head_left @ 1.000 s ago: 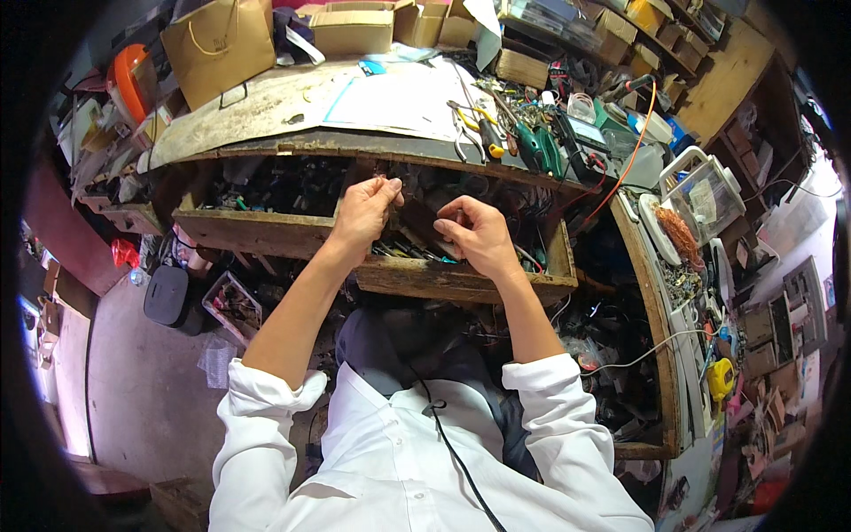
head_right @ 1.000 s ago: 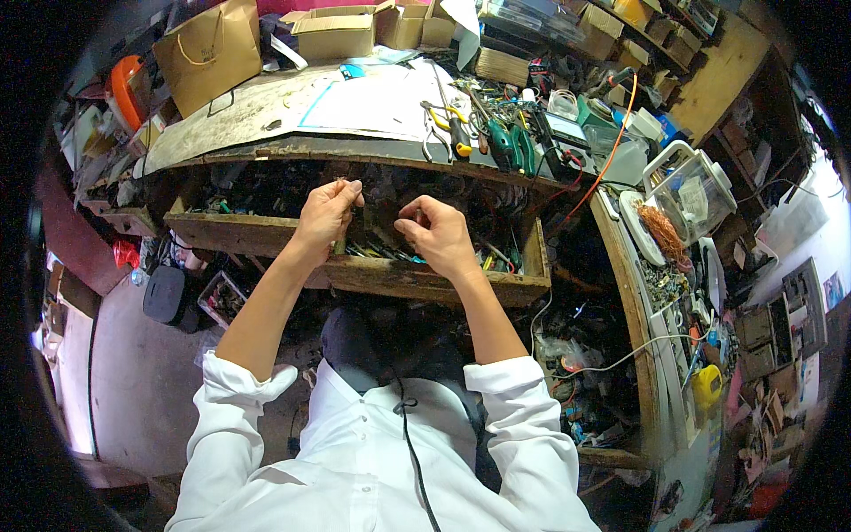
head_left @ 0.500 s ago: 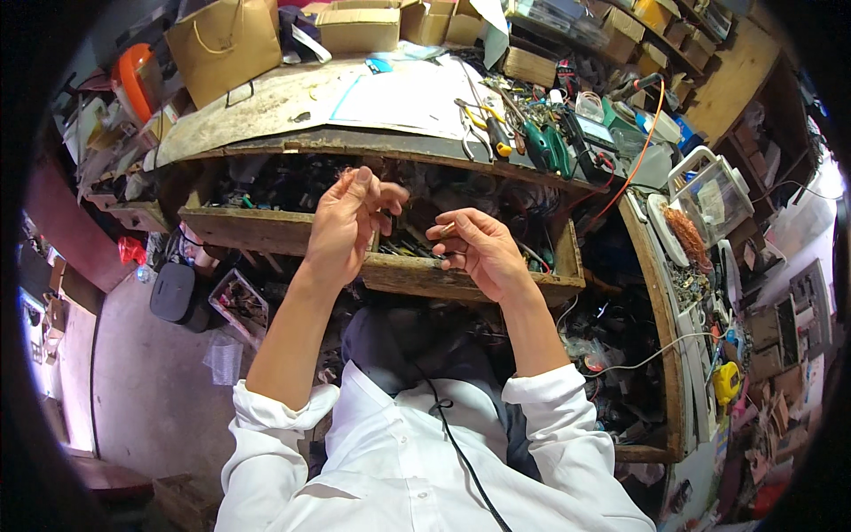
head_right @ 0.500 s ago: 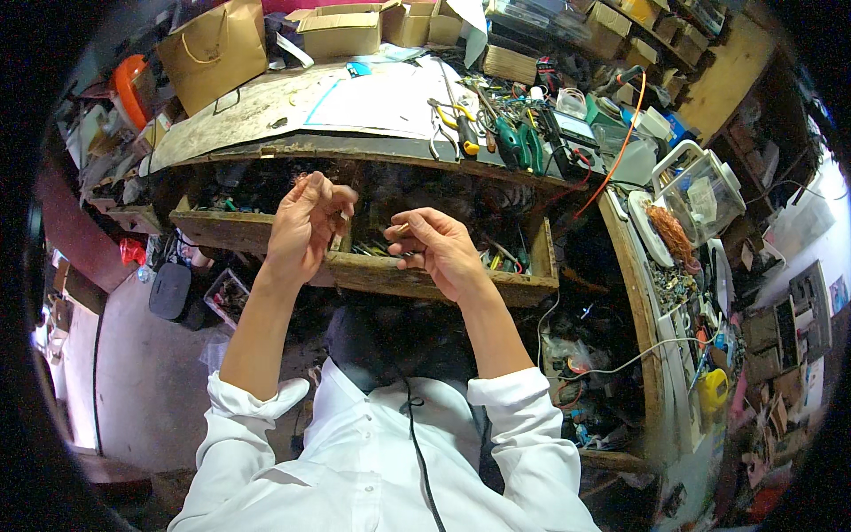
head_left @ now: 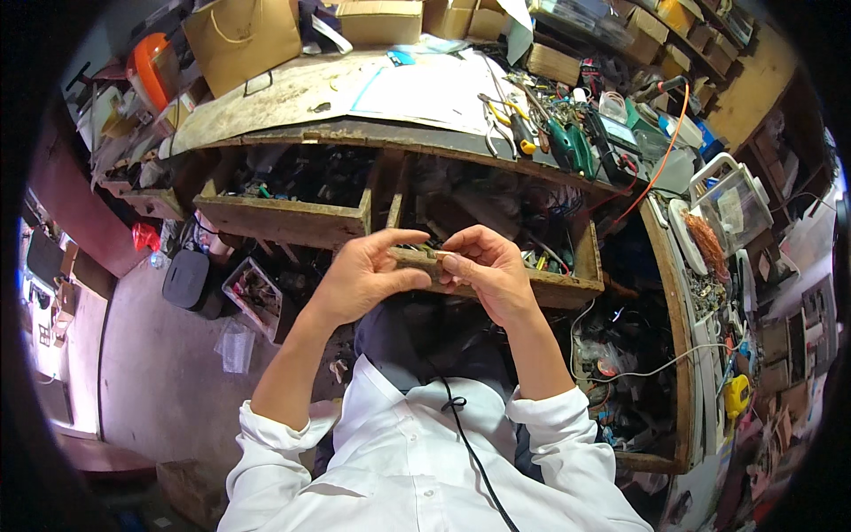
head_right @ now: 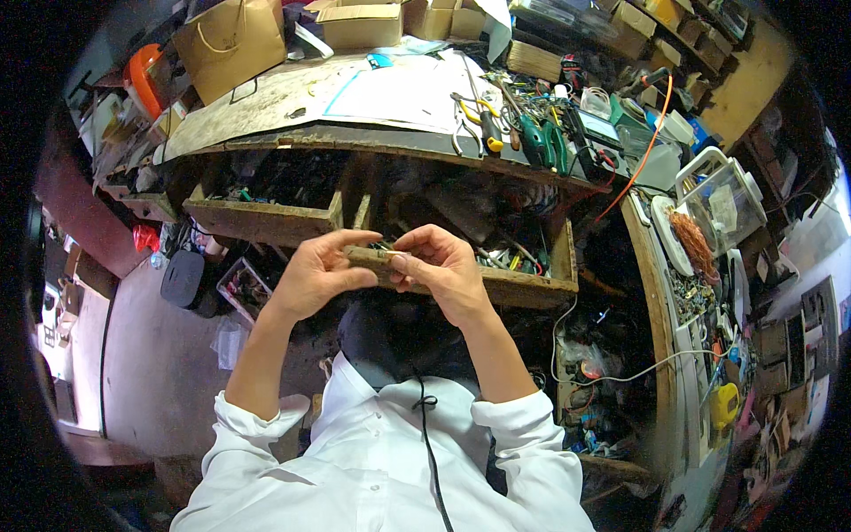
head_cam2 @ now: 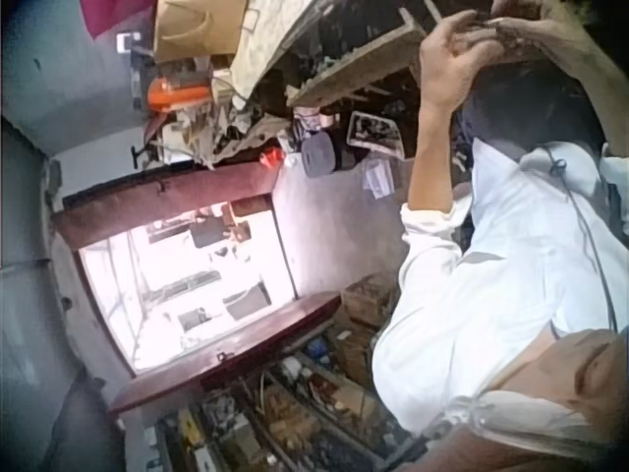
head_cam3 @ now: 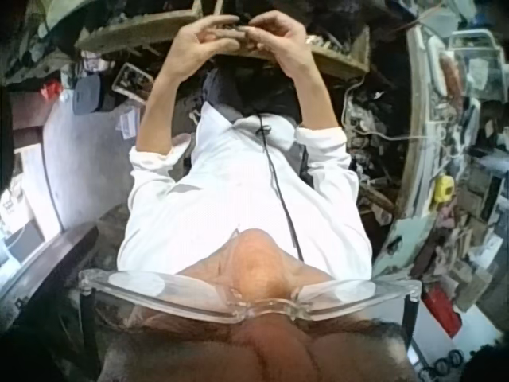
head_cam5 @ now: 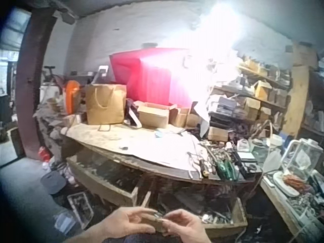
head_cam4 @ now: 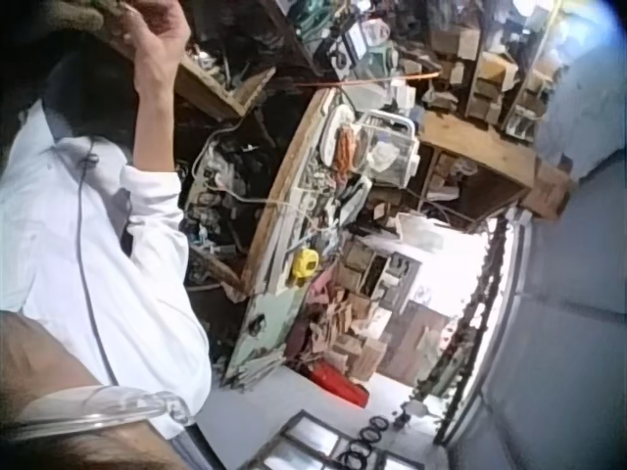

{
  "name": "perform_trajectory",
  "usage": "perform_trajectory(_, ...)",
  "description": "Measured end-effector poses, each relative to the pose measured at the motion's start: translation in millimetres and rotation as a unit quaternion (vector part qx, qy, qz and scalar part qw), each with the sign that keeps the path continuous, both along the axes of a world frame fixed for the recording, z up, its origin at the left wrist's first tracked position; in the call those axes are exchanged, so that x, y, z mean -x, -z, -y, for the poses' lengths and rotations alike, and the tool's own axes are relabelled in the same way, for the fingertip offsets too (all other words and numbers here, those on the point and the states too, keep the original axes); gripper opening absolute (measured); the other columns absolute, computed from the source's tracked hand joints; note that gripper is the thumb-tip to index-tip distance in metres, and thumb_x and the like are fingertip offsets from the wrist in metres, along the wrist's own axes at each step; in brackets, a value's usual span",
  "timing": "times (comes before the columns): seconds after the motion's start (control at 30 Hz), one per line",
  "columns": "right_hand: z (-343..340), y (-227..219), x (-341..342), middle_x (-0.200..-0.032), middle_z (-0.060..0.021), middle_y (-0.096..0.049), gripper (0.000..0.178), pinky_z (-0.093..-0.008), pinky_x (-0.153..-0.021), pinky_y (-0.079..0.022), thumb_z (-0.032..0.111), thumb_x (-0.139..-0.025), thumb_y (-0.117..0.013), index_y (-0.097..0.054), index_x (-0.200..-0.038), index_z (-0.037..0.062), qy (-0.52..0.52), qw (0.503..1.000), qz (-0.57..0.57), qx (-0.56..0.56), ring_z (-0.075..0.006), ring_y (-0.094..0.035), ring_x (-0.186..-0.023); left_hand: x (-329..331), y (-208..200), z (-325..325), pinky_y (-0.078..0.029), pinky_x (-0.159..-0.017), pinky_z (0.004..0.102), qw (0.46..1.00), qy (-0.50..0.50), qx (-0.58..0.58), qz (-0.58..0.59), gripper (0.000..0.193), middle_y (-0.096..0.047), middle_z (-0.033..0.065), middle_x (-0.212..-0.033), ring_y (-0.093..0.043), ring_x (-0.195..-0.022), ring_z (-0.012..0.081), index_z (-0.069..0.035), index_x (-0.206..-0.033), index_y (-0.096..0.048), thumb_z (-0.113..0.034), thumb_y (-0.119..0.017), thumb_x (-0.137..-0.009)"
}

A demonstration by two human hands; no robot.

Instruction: The person is assembling small electronic components at a cluttered workbench. They handle a small circuit board and a black cable, connecting them together. The person also picks up and examines other small parts from the drawer.

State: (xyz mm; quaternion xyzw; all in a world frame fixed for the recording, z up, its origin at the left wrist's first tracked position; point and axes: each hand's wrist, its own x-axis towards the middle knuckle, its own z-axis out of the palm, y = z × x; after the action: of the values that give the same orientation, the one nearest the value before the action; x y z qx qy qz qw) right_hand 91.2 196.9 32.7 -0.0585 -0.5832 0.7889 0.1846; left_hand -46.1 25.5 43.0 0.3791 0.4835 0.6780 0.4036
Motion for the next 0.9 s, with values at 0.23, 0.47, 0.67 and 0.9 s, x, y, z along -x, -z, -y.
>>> perform_trajectory(0.23,13,-4,-3,-0.09,-0.0074,-0.069,0.02,-0.0239,-0.068,-0.057,0.005,-0.089,-0.074,-0.062,-0.104,-0.0012,0.029,0.997,-0.001,-0.075,-0.0109,-0.067,-0.077,-14,-9,2,-0.057,-0.078,0.0249,0.981,-0.08,0.063,-0.167,0.03,-0.073,0.0109,-0.099,-0.069,-0.089,0.0127,0.007,-0.115,-0.066,-0.003,-0.074,-0.087)
perform_trajectory(0.47,19,1,-7,-0.091,-0.0064,-0.069,0.017,-0.0219,-0.067,-0.055,0.003,-0.089,-0.072,-0.062,-0.102,-0.0014,0.052,0.992,-0.001,-0.115,-0.0085,-0.065,-0.076,-20,14,0,-0.055,-0.067,0.0249,0.932,-0.211,-0.017,-0.293,0.017,-0.075,0.0119,-0.092,-0.071,-0.077,0.0115,0.0,-0.105,-0.073,-0.007,-0.071,-0.09)
perform_trajectory(0.67,20,4,-7,-0.094,-0.0063,-0.07,0.017,-0.0202,-0.068,-0.056,0.003,-0.088,-0.075,-0.063,-0.1,-0.0004,0.06,0.984,0.026,-0.164,-0.0073,-0.066,-0.078,-20,12,9,-0.052,-0.061,0.0265,0.822,-0.271,-0.003,-0.501,0.013,-0.073,0.0139,-0.084,-0.069,-0.067,0.0141,-0.001,-0.098,-0.073,-0.007,-0.073,-0.087)
perform_trajectory(0.9,23,7,-6,-0.09,-0.0057,-0.069,0.014,-0.0207,-0.069,-0.054,-0.003,-0.087,-0.072,-0.064,-0.098,-0.0017,0.057,0.988,-0.001,-0.146,-0.0076,-0.066,-0.078,-21,14,14,-0.039,-0.054,0.0172,0.968,-0.205,0.017,-0.141,0.009,-0.064,-0.0024,-0.072,-0.051,-0.063,0.0006,0.002,-0.094,-0.072,-0.006,-0.072,-0.09)
